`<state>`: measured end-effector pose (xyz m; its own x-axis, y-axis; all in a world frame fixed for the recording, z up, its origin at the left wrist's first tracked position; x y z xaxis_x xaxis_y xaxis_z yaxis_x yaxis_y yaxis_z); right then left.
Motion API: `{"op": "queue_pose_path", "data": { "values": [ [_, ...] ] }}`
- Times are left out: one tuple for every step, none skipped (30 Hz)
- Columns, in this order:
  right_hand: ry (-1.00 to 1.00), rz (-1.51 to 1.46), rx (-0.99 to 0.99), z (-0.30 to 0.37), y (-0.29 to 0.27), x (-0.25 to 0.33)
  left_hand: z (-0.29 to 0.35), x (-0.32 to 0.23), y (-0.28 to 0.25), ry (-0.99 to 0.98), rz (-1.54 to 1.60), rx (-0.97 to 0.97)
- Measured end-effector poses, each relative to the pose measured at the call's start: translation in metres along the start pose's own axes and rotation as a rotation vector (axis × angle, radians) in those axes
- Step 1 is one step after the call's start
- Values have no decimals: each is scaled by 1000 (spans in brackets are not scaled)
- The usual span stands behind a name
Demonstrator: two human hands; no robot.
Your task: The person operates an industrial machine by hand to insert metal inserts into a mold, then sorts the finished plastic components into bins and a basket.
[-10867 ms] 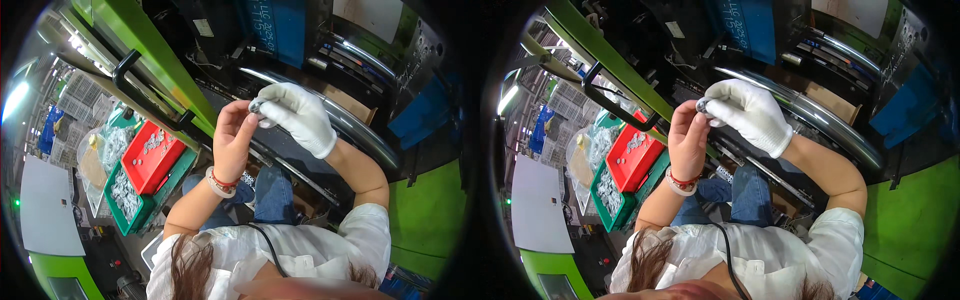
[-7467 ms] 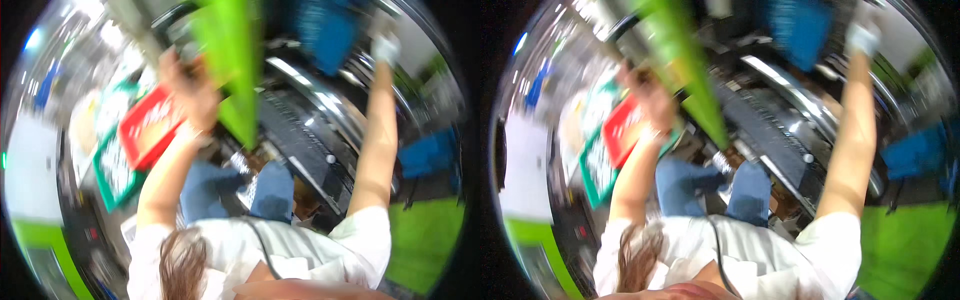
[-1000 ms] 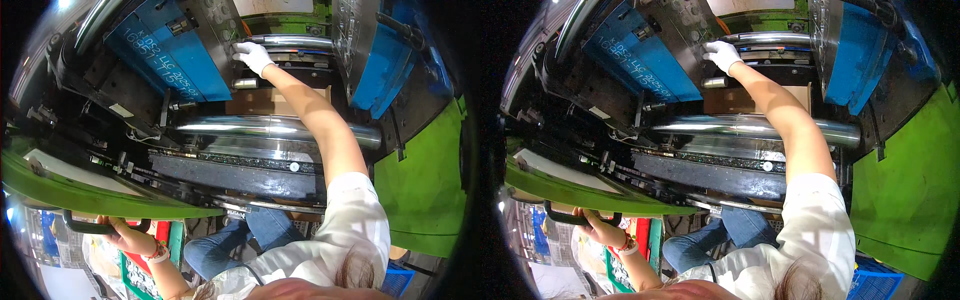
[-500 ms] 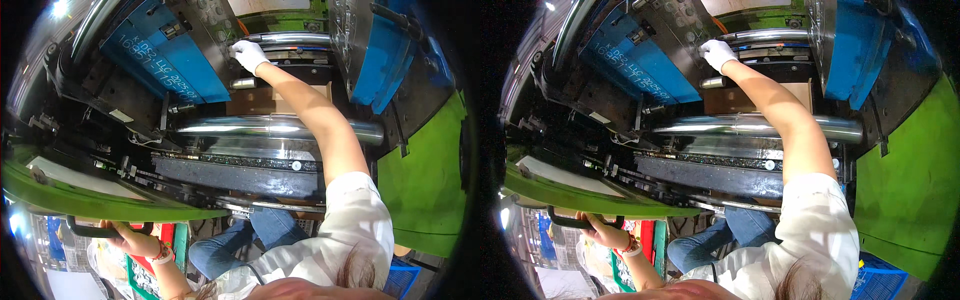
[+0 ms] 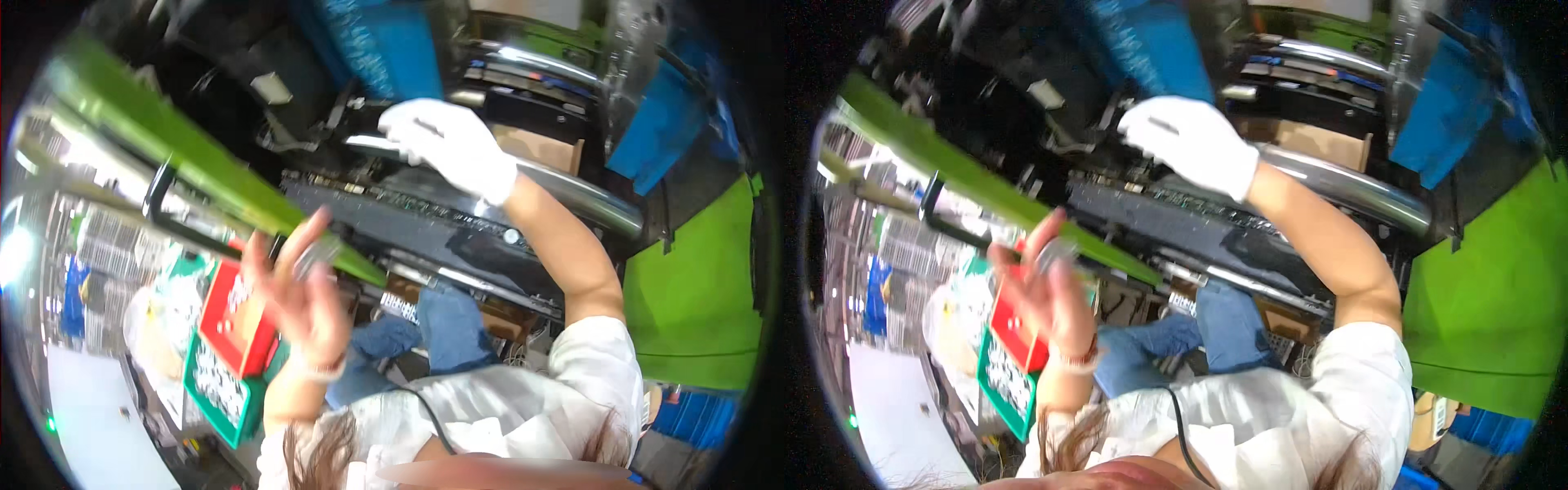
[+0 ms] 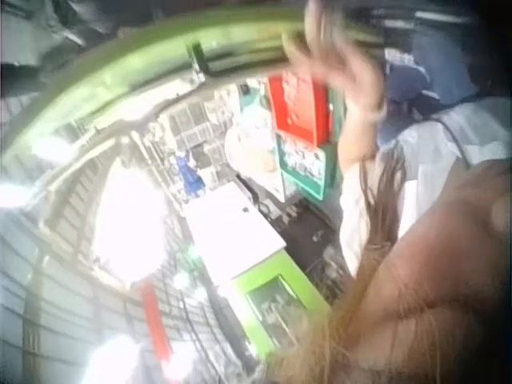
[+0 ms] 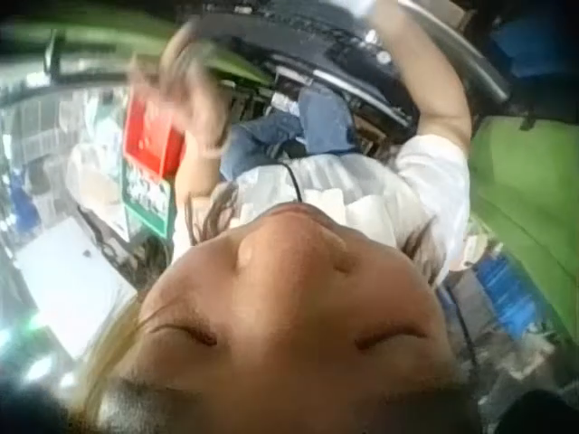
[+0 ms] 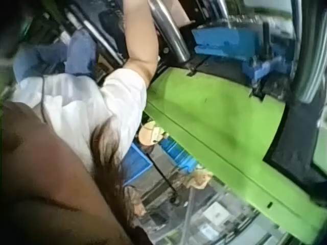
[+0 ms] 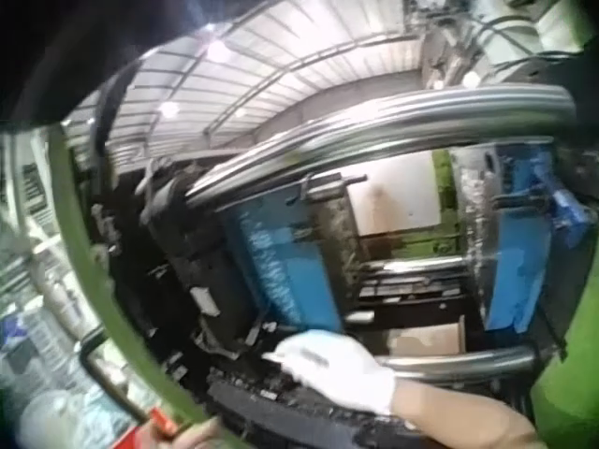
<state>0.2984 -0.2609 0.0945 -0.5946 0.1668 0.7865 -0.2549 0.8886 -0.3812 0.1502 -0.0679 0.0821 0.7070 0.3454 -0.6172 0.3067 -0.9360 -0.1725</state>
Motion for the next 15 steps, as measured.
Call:
{"op": "queue_pose_path", "data": {
  "values": [
    [18,-132,90,17,21,13,-7,7,18,-194,408,14],
    [38,-258,171,30,35,21,-13,19,25,-168,625,91],
    [67,-270,199,37,43,25,-17,18,34,-176,724,122],
    [179,-249,243,40,49,33,-18,14,37,-227,801,153],
    [198,-229,235,42,50,34,-16,15,43,-258,889,197],
    [215,-207,226,44,50,34,-14,14,44,-271,900,213],
    [212,-207,237,46,52,35,-11,13,44,-287,899,155],
    [216,-317,191,48,55,32,-11,12,44,-301,900,104],
    [219,-425,144,49,56,29,-8,15,42,-297,900,102],
    [215,-422,145,51,59,29,-4,24,38,-356,826,30],
    [209,-500,82,54,60,29,1,31,35,-418,752,-39],
    [202,-576,18,56,60,28,3,32,34,-416,753,-36],
    [173,-570,-7,58,61,28,6,36,33,-535,816,-73],
    [170,-569,-6,60,63,27,10,39,34,-655,876,-112],
    [178,-596,-80,62,63,25,10,37,35,-663,922,-113]
  ]
}}
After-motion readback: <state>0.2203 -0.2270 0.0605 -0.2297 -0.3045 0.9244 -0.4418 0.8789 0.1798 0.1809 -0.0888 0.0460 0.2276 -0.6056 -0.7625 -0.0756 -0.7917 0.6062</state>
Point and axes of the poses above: each hand's wrist, its own z-axis away from the middle knuckle, its own y-axis out of the palm, x = y × z, the point moved 4 cm from there along -z, towards the middle knuckle, and after that the axes turned 11 degrees about z, right-handed, at the moved point
